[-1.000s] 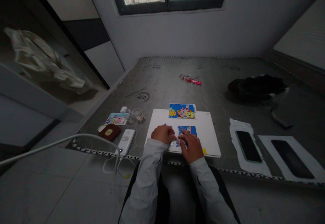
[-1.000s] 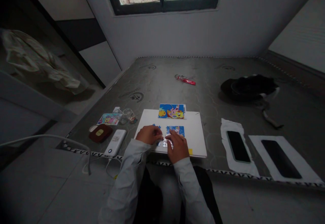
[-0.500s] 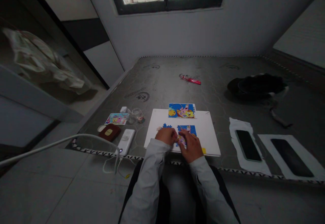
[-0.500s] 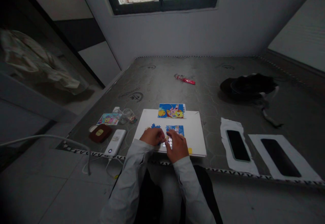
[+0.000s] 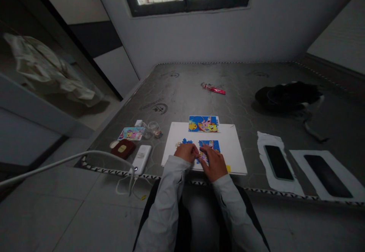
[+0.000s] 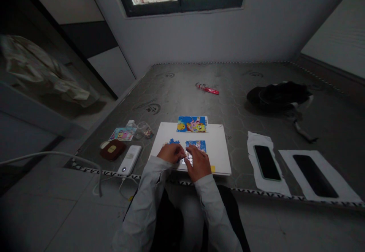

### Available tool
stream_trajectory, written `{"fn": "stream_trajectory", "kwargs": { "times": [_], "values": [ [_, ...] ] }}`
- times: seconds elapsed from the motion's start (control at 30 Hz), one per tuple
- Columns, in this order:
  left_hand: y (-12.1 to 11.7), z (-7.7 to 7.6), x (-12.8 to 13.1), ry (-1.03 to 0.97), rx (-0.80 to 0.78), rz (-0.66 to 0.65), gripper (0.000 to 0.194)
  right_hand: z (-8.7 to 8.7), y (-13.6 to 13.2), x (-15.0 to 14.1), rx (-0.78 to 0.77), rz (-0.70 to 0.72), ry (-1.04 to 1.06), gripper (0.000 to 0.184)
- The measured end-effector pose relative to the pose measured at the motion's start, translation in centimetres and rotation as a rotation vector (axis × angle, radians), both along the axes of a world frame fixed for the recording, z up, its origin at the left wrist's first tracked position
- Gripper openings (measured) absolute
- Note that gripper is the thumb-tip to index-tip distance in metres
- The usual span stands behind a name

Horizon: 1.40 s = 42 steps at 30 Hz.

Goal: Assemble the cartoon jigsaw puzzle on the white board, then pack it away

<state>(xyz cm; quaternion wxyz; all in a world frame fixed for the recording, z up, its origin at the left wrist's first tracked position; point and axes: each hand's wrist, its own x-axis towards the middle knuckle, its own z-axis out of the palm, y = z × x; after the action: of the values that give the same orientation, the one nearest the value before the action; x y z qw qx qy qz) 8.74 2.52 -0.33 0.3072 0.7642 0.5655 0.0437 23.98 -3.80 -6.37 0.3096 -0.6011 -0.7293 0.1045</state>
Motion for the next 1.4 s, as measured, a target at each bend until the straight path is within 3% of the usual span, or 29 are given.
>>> {"fn": "stream_trajectory", "kwargs": {
  "times": [0.17,0.4,0.67,0.97,1.23,1.4],
  "values": [
    [0.1,-0.1,0.0,-0.016,0.002,-0.001,0.016,-0.2,0.0,0.1,-0.007,0.008,-0.002,0.036],
    [-0.3,0.8,0.2,0.037,0.045,-0.084,0.015,-0.2,0.0,0.1,-0.033,0.012,-0.008,0.036],
    [-0.2,0.0,0.4,0.097,-0.004,-0.039,0.019,0.3,-0.1,0.0,-0.035,-0.001,0.008,0.035],
    [-0.9,1.8,0.6,0.142,0.064,-0.040,0.016,0.2,0.1,0.0,-0.069,0.005,0.012,0.036],
    [-0.8,1.2,0.5,0.171,0.026,0.002,0.017,0.2,0.0,0.1,-0.079,0.011,0.029,0.036],
    [-0.9,1.6,0.5,0.169,0.056,-0.030,0.016,0.6,-0.1,0.0,-0.117,0.001,0.064,0.036]
  ]
}}
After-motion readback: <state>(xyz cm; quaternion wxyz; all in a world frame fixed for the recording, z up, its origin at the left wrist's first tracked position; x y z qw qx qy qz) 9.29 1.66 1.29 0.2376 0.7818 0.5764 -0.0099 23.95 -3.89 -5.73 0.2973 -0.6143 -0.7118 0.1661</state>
